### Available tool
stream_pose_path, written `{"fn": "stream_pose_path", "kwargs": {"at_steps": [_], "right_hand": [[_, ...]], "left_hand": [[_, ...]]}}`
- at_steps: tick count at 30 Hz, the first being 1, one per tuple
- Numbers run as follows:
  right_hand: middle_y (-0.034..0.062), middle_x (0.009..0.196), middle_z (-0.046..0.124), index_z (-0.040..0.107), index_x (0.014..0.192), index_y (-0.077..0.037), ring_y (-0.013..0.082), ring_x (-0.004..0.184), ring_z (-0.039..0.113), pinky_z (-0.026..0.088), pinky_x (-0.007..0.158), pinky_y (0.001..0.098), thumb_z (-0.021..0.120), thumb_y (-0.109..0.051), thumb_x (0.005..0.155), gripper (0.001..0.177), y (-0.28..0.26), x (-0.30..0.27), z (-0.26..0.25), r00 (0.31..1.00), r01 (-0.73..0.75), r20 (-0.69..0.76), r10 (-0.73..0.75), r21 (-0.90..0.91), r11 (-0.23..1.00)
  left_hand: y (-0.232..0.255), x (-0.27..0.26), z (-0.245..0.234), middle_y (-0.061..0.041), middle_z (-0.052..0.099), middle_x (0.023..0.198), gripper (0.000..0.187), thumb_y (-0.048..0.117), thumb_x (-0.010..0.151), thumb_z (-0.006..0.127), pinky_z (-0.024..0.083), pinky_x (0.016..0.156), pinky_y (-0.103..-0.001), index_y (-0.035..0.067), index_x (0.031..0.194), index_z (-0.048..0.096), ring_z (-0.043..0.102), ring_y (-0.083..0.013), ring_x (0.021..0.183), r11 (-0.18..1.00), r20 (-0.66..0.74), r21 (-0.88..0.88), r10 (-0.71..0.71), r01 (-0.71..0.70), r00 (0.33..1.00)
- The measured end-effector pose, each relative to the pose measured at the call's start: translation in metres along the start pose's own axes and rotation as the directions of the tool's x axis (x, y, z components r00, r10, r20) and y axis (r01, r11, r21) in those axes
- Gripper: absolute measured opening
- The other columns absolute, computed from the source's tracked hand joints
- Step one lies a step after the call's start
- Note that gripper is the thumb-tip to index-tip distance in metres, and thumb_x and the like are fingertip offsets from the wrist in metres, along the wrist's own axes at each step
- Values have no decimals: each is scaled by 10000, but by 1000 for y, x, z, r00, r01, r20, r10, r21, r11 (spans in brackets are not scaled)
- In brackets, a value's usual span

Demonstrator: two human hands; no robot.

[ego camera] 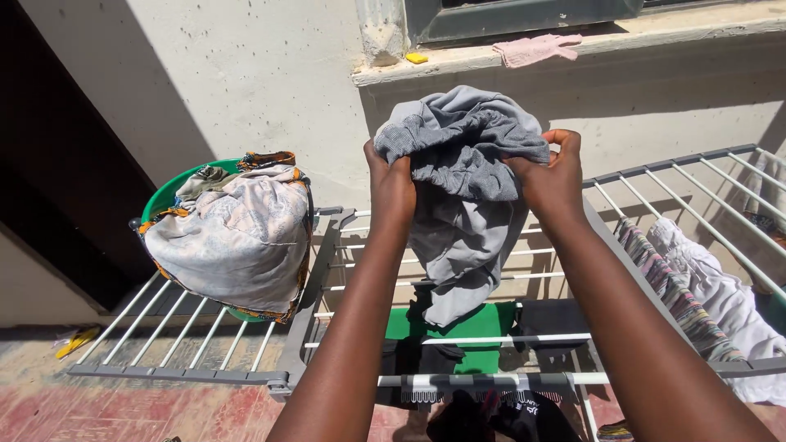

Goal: Hanging laundry on a drying rack in an outdoor patio area.

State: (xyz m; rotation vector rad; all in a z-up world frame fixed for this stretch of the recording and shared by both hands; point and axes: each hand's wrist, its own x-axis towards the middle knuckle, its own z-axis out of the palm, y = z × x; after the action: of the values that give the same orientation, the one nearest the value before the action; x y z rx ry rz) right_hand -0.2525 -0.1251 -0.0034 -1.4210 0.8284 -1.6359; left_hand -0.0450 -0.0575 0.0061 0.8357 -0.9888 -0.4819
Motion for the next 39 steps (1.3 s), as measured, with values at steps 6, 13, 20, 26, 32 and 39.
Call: {"fn": "stream_pose_path", "kwargs": {"at_steps": [6,13,20,26,32,39], "right_hand": [[104,1101,674,507,1267,-35,119,963,661,543,828,266,744,-64,966,384,-56,-7,11,945,324,84,-315,-137,936],[35,1121,687,586,1325,-84,114,1013,663,556,907,277,651,-68,981,350,-116,-62,-5,953,173,221,-206,159,972],[134,1173,680,559,1245,17,245,1102,701,567,1033,413,704,-82,914,375,-196,-167,-16,910,-192,392,-133,684,703],[126,1175,658,531,1305,-28,249,1125,684,578,1052,436,705,-38,891,449,-241,-283,-2,923,-153,349,-162,720,677],[89,1123,676,592,1318,-59,179,986,694,590,871,326,741,-39,798,542,-250,-364,-10,955,20,272,-120,346,938],[168,1013,667,645,1096,-11,239,818,651,510,730,346,811,-220,833,375,-232,-404,-53,985,170,88,-149,-643,747]], "left_hand": [[53,-18,4,-164,608,1266,464,-33,936,652,459,1041,-338,26,1337,424,597,-213,1168,939,63,-80,339,-334,939],[120,-68,-6,-133,660,1163,414,-56,920,702,535,935,-312,15,1250,463,659,-172,1071,917,48,-148,381,-371,923],[166,-124,-39,-122,646,1253,607,-143,840,585,510,1012,-296,-2,1411,435,636,-177,1148,885,79,-168,452,-435,889],[247,-210,-84,-130,665,1294,729,-113,822,735,510,1069,-312,-36,1484,439,656,-190,1195,884,129,-65,467,-462,875],[282,-299,-112,-117,708,1231,599,-15,814,813,542,1013,-320,-21,1361,568,688,-179,1121,934,113,-27,356,-356,928],[320,-350,-129,-188,765,1087,358,188,867,626,519,920,-390,1,1162,701,721,-328,990,880,-171,475,118,-23,978]]}}
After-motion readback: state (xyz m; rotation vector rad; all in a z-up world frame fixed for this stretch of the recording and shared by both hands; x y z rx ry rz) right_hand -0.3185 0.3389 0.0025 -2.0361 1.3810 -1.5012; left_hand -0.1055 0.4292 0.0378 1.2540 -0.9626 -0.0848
